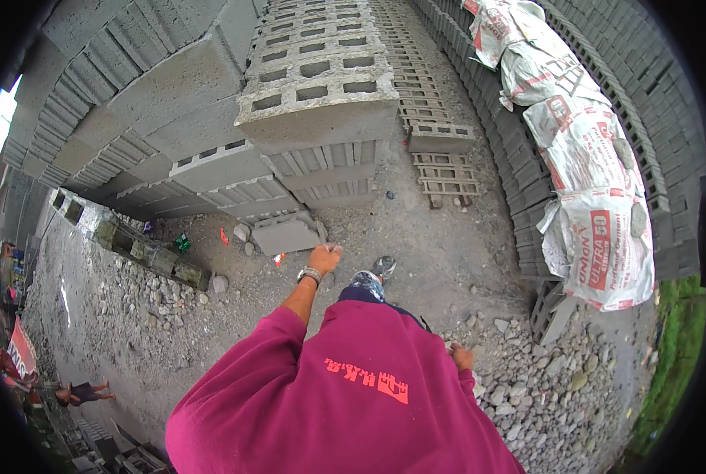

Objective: The person handles concrete masonry units by picking them up from a stack, turning them over to inspect the holes, and then placing them onto a different part of the pile.

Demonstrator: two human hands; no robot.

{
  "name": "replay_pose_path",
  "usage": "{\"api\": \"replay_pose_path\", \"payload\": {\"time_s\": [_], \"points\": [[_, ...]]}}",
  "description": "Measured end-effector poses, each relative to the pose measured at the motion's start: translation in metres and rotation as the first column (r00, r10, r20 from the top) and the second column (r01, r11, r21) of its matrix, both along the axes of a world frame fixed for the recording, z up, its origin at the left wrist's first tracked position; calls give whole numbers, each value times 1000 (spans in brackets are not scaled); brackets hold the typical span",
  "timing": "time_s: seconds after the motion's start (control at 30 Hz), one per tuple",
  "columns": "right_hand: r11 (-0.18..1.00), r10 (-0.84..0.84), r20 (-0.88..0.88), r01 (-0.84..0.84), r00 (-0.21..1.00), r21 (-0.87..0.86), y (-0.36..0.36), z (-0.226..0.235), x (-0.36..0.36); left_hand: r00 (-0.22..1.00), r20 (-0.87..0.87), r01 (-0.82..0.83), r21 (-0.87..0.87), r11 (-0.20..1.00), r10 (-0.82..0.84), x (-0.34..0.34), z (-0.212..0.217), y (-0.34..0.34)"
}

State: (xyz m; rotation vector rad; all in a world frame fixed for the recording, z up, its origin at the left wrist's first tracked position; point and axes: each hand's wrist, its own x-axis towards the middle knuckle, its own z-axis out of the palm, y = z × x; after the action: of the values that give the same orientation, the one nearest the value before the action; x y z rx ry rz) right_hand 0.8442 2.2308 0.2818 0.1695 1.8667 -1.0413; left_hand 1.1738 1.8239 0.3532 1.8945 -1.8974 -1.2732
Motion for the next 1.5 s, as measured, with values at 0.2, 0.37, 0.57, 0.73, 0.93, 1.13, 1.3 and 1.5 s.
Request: {"api": "replay_pose_path", "payload": {"time_s": [0.2,0.37,0.57,0.73,0.93,1.13,1.3,1.5], "points": [[990,131,-21,-130,991,61,12,-8,-5,967,231,53,233,971,-108,45,-46,54],[966,239,-63,-230,969,121,34,-16,-12,961,248,14,391,920,-120,66,-61,83],[967,248,-25,-246,968,67,15,-20,-6,977,214,-19,142,990,-12,111,-104,81],[999,29,0,-29,1000,36,21,-23,-21,985,167,5,227,974,-44,54,-93,64],[995,40,-10,-39,999,93,16,4,-8,984,165,31,185,982,-63,45,-93,56],[944,330,-252,-319,910,85,58,-33,-9,986,125,87,188,978,-112,31,-94,55],[912,408,-272,-405,872,67,65,-51,5,980,177,45,264,963,-94,41,-72,61],[946,322,-172,-321,931,36,47,-43,6,984,159,40,224,974,-77,47,-81,63]]}}
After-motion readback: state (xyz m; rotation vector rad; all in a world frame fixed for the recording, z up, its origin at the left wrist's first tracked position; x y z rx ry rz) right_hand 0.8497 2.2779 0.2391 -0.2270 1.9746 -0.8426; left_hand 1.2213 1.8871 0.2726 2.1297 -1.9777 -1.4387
